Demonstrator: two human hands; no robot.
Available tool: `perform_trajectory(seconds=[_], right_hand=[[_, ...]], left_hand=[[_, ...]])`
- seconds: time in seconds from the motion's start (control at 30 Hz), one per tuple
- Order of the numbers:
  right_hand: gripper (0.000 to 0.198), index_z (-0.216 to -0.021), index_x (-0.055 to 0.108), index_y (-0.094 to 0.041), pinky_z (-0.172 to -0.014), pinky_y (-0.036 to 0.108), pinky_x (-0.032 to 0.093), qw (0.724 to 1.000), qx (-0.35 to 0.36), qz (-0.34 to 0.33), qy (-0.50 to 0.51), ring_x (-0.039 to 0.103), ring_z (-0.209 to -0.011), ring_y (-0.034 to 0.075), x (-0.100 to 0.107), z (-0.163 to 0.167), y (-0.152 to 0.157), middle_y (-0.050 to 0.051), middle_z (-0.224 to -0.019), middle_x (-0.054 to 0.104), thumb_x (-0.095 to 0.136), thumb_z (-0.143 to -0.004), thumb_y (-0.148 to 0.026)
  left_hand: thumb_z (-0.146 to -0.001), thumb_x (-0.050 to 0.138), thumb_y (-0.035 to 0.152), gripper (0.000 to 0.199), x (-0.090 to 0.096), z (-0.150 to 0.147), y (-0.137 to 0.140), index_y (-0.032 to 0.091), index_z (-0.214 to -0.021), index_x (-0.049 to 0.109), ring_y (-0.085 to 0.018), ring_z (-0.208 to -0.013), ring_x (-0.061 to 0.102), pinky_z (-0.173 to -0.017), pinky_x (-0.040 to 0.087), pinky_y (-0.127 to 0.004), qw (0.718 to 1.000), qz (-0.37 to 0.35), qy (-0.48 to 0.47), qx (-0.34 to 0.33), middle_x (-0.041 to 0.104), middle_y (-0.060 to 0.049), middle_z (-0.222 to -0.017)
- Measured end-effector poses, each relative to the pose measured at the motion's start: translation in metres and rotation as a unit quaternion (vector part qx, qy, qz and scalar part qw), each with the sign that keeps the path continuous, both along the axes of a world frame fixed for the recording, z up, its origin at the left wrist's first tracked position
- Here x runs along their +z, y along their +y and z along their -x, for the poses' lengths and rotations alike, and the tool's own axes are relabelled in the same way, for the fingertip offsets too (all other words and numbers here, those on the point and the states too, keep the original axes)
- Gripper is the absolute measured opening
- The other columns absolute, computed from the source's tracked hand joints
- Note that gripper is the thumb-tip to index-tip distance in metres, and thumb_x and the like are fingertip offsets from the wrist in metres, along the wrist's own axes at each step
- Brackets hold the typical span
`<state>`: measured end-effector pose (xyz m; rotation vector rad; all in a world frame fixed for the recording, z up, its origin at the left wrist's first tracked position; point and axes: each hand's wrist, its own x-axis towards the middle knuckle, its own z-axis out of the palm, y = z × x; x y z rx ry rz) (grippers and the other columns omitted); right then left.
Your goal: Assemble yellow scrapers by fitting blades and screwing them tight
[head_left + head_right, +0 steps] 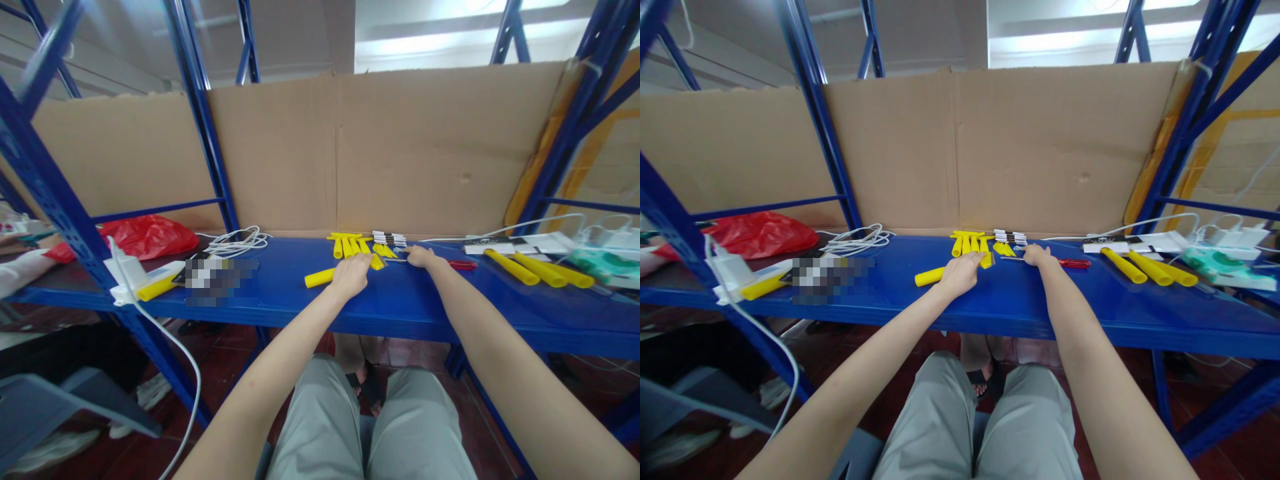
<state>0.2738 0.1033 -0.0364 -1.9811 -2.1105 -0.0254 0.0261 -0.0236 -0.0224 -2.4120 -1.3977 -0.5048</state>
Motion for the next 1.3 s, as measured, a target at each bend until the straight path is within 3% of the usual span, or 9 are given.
perform_trajectory(seconds=[0.2, 0.43, 0.73, 0.97, 1.17, 1.3], right_hand=[[0.053, -0.134, 0.055, -0.027, -0.109, 0.057, 0.026, 0.998, -0.05, 0.045, -0.022, 0.042, -0.133, 0.03, 0.01, 0.013, -0.013, 0.01, -0.142, 0.05, 0.041, -0.085, -0.015], [0.046, -0.126, 0.062, -0.021, -0.103, 0.045, 0.037, 0.998, -0.042, 0.018, -0.03, 0.05, -0.125, 0.028, 0.016, 0.016, -0.022, 0.013, -0.134, 0.058, 0.042, -0.086, -0.015], [0.043, -0.118, 0.068, -0.025, -0.101, 0.046, 0.039, 0.997, -0.039, 0.006, -0.067, 0.048, -0.125, 0.029, 0.02, 0.023, -0.029, 0.01, -0.133, 0.058, 0.043, -0.084, -0.014], [0.029, -0.1, 0.074, -0.021, -0.094, 0.04, 0.044, 0.997, -0.041, -0.019, -0.067, 0.055, -0.116, 0.029, 0.025, 0.028, -0.034, 0.013, -0.11, 0.069, 0.049, -0.084, -0.022], [0.027, -0.098, 0.073, -0.019, -0.092, 0.038, 0.044, 0.996, -0.073, 0.016, -0.047, 0.059, -0.111, 0.027, 0.028, 0.029, -0.035, 0.012, -0.108, 0.07, 0.052, -0.082, -0.018], [0.024, -0.092, 0.073, -0.018, -0.094, 0.04, 0.042, 0.997, -0.067, -0.003, -0.048, 0.057, -0.112, 0.028, 0.026, 0.029, -0.035, 0.014, -0.104, 0.07, 0.051, -0.082, -0.018]], left_hand=[[-0.088, 0.042, 0.008, 0.048, -0.001, 0.0, 0.0, 0.016, -0.135, 0.049, -0.021, -0.111, 0.061, -0.091, 0.05, -0.032, 1.0, -0.004, 0.002, -0.005, 0.059, -0.012, -0.129], [-0.087, 0.042, 0.007, 0.047, 0.001, 0.0, 0.0, 0.016, -0.133, 0.05, -0.02, -0.111, 0.061, -0.091, 0.05, -0.032, 1.0, -0.001, 0.005, -0.011, 0.06, -0.011, -0.126], [-0.087, 0.042, 0.007, 0.049, 0.0, -0.001, 0.0, 0.016, -0.135, 0.048, -0.021, -0.11, 0.061, -0.089, 0.051, -0.033, 1.0, -0.006, 0.011, -0.01, 0.06, -0.012, -0.126], [-0.087, 0.041, 0.007, 0.049, 0.001, -0.001, -0.001, 0.015, -0.135, 0.048, -0.021, -0.111, 0.061, -0.09, 0.051, -0.033, 1.0, -0.001, 0.009, -0.011, 0.06, -0.012, -0.128], [-0.087, 0.042, 0.007, 0.048, 0.001, 0.0, 0.0, 0.015, -0.135, 0.049, -0.021, -0.113, 0.06, -0.093, 0.05, -0.033, 1.0, 0.002, -0.003, -0.01, 0.059, -0.012, -0.13], [-0.088, 0.041, 0.007, 0.049, 0.002, 0.003, 0.001, 0.016, -0.135, 0.05, -0.021, -0.118, 0.057, -0.097, 0.048, -0.033, 0.999, 0.0, -0.048, -0.015, 0.057, -0.011, -0.133]])
